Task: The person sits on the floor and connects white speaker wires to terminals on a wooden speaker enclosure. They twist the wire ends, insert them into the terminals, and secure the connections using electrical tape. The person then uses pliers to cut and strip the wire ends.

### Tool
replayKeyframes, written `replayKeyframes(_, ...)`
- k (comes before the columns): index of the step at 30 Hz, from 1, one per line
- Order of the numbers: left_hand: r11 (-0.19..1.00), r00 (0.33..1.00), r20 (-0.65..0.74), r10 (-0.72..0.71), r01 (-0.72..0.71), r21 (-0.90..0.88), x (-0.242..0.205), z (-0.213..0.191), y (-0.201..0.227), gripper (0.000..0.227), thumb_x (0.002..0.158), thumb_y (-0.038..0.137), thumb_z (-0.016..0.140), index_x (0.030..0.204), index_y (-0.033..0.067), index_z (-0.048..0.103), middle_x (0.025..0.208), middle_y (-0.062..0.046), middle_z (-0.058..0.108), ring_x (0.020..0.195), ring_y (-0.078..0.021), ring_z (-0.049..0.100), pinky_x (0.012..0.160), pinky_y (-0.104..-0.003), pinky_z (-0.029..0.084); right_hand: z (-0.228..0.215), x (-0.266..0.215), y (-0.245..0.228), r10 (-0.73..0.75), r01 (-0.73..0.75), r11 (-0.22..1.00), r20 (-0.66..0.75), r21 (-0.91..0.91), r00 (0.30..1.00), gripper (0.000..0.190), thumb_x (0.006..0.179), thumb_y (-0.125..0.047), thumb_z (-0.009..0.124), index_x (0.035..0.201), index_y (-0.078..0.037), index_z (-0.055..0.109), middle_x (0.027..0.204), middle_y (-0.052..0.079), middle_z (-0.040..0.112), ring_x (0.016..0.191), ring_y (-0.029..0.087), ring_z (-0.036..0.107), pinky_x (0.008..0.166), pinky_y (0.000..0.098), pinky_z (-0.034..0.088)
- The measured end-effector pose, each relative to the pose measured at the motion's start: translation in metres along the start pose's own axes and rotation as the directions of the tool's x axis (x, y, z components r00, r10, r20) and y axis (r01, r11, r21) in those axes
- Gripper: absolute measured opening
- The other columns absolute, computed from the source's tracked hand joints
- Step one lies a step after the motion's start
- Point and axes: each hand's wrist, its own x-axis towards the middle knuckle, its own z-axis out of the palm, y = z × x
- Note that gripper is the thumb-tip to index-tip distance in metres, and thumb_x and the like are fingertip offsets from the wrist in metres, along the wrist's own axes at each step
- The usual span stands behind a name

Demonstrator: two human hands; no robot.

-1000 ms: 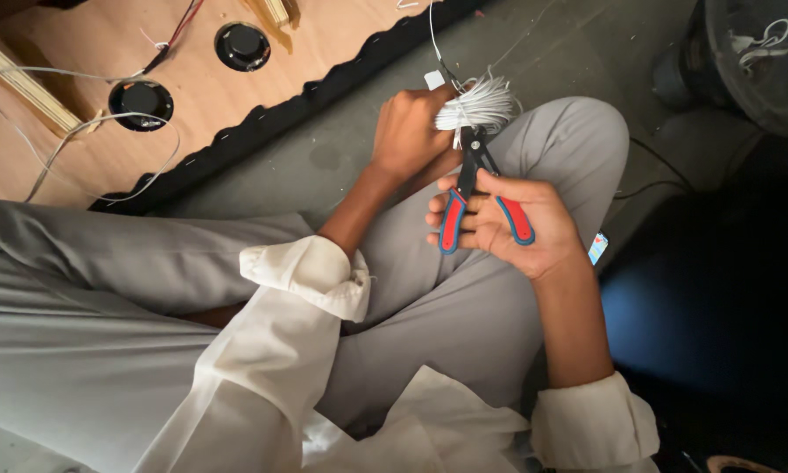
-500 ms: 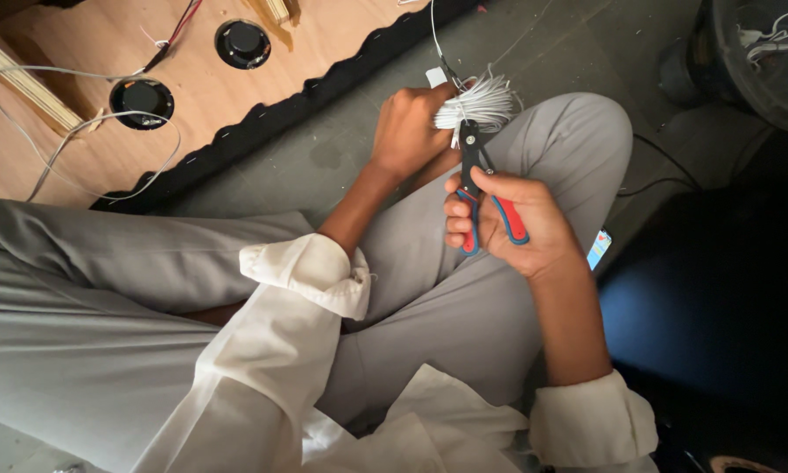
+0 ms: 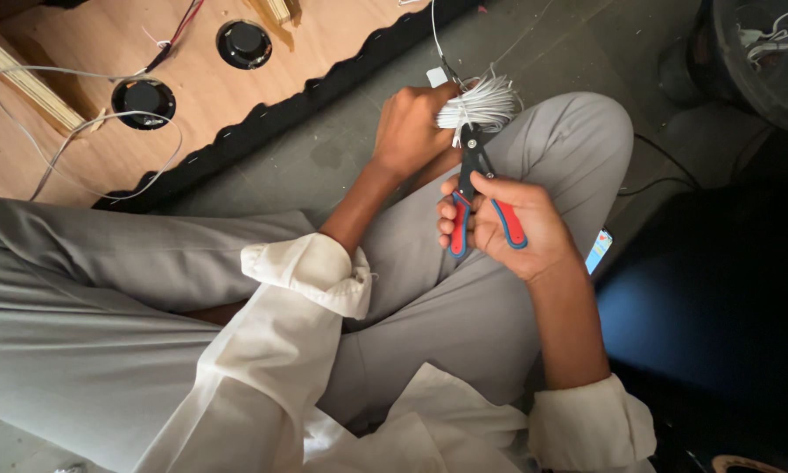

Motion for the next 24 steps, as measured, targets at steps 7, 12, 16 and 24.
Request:
replayKeyframes(7,0.999,0.999,-0.021,0.024,-0.025,-0.044,0.000,-0.001,-0.001,0.026,0.081,0.021,0.070,0.106,0.0130,0.076,0.083,-0.016,0.073,0.074,-0.0374,0.070,0.065,-0.046,0.056,-0.004,0.002,0.002,0.040,-0.051,0.989,0.080,0.142,0.996,0.023,0.108,-0.023,0.053,0.104,-0.001,0.058,0.078,0.001,0.048,0.066,0.012,0.045,0.063,0.0278,0.040)
replayKeyframes(12,0.998,0.998,0.006,0.059,-0.059,-0.022,-0.013,0.015,-0.004,0.018,0.081,0.025,0.075,0.089,0.0090,0.073,0.080,-0.018,0.070,0.075,-0.0404,0.069,0.065,-0.047,0.056,-0.026,-0.007,0.024,0.033,-0.027,0.995,-0.064,0.091,0.997,0.021,0.105,-0.025,0.052,0.092,-0.009,0.055,0.064,-0.007,0.039,0.052,0.005,0.034,0.048,0.0230,0.030)
replayKeyframes(16,0.994,0.994,0.104,-0.022,0.011,0.110,-0.031,0.044,-0.007,0.020,0.091,0.024,0.074,0.102,0.0091,0.068,0.082,-0.017,0.071,0.079,-0.0383,0.071,0.069,-0.049,0.055,0.028,-0.034,0.035,-0.074,0.066,0.997,-0.284,-0.037,0.956,0.021,0.102,-0.024,0.057,0.088,-0.010,0.051,0.062,-0.007,0.038,0.050,0.004,0.032,0.044,0.0240,0.026)
replayKeyframes(24,0.943,0.949,0.233,-0.211,0.135,0.306,-0.026,0.065,-0.018,0.045,0.079,0.019,0.079,0.120,0.0087,0.065,0.084,-0.022,0.071,0.079,-0.0410,0.071,0.065,-0.052,0.056,0.091,-0.128,0.051,-0.344,0.285,0.939,-0.537,-0.192,0.771,0.013,0.096,-0.017,0.061,0.092,-0.007,0.056,0.063,-0.003,0.039,0.052,0.009,0.037,0.048,0.0298,0.030)
